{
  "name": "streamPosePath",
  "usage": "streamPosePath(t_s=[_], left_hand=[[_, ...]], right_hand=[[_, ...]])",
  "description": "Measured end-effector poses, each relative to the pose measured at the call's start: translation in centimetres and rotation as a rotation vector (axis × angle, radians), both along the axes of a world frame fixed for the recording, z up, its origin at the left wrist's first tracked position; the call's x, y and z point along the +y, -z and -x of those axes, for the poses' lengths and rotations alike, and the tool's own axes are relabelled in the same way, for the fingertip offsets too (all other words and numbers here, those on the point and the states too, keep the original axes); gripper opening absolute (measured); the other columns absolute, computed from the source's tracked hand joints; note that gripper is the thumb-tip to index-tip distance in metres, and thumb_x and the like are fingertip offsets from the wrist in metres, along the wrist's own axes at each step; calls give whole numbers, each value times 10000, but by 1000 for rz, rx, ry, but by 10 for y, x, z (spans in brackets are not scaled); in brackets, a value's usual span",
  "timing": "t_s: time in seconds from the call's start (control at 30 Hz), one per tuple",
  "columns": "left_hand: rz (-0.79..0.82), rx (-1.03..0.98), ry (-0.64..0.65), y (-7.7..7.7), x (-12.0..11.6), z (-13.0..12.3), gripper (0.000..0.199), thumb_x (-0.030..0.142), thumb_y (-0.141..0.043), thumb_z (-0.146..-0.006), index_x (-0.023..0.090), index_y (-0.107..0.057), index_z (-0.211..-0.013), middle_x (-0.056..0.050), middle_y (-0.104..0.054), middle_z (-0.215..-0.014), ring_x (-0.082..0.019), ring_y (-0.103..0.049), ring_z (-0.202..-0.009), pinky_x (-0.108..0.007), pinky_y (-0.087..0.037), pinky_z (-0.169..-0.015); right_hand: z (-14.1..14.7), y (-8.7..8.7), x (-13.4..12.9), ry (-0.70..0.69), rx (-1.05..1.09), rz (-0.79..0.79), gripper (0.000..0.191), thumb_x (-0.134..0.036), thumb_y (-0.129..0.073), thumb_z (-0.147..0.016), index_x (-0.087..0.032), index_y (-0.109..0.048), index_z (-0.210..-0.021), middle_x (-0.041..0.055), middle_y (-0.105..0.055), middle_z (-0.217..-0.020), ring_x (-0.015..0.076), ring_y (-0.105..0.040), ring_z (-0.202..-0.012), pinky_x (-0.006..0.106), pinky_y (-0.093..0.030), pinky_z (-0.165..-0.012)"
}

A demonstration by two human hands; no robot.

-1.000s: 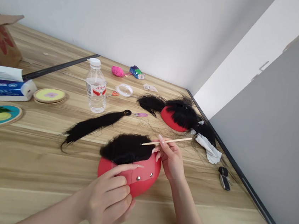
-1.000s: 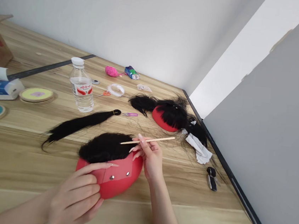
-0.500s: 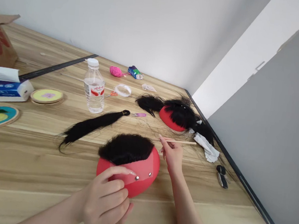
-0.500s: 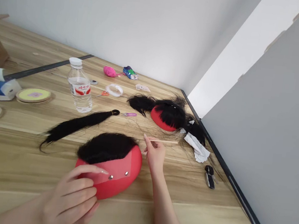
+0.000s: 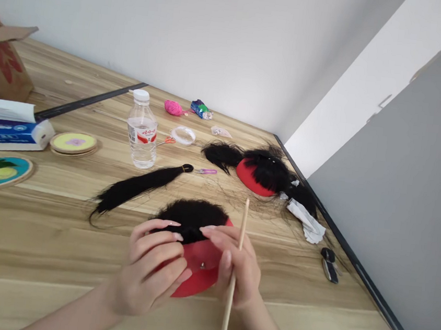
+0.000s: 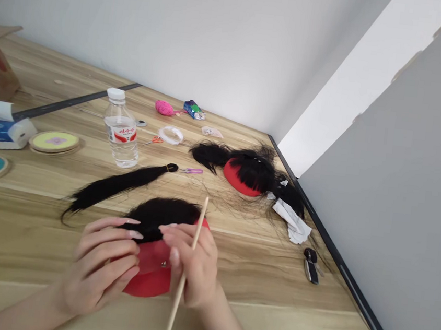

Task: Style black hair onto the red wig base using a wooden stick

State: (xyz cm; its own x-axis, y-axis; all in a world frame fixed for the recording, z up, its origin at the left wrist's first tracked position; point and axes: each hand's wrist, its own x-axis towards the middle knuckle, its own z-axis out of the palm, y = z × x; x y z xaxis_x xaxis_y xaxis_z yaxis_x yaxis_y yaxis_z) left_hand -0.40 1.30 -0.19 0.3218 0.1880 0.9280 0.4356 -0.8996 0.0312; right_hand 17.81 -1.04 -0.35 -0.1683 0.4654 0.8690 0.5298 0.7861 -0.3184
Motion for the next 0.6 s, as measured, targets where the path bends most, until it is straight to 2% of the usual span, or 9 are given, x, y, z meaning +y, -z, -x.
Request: streamPosePath(t_s=[0.07,0.17,0.3,0.43,0.6], left_hand=[[26,-6,22,1,2,1,158,119,-500,-889,151,-613,-783,-50,-646,-775,-197,-588,-911,-435,-515,-878],[61,-3,35,4,5,2,160,91,-482,-875,146,-628,-838,-70,-651,-864,-227,-581,-1014,-484,-483,-940],[81,15,49,6,5,3,176,77,-462,-863,150,-622,-867,-91,-646,-955,-263,-554,-1117,-532,-449,-983],[99,11,60,7,3,1,171,51,-480,-825,153,-615,-856,-97,-616,-1025,-287,-514,-1177,-553,-425,-1007],[94,-40,24,10,2,1,157,49,-550,-785,181,-621,-830,-76,-615,-1041,-258,-487,-1208,-516,-430,-1038]], right_hand=[[3,-3,-1,-58,-113,-42,473,-107,-517,-841,-185,-502,-1308,116,-685,-1183,271,-629,-1097,493,-530,-894],[5,-2,-1,-60,-184,-46,540,-117,-562,-804,-158,-484,-1337,136,-632,-1272,309,-549,-1216,572,-444,-1001],[3,6,1,1,-269,-95,473,-99,-503,-883,-172,-493,-1350,117,-602,-1317,283,-500,-1273,552,-424,-1041],[-1,9,3,46,-343,-127,343,-137,-475,-944,-224,-592,-1254,79,-599,-1327,271,-494,-1277,538,-444,-1029],[-4,7,9,25,-176,-50,314,-116,-448,-949,-225,-645,-1167,81,-661,-1239,270,-523,-1242,519,-478,-985]])
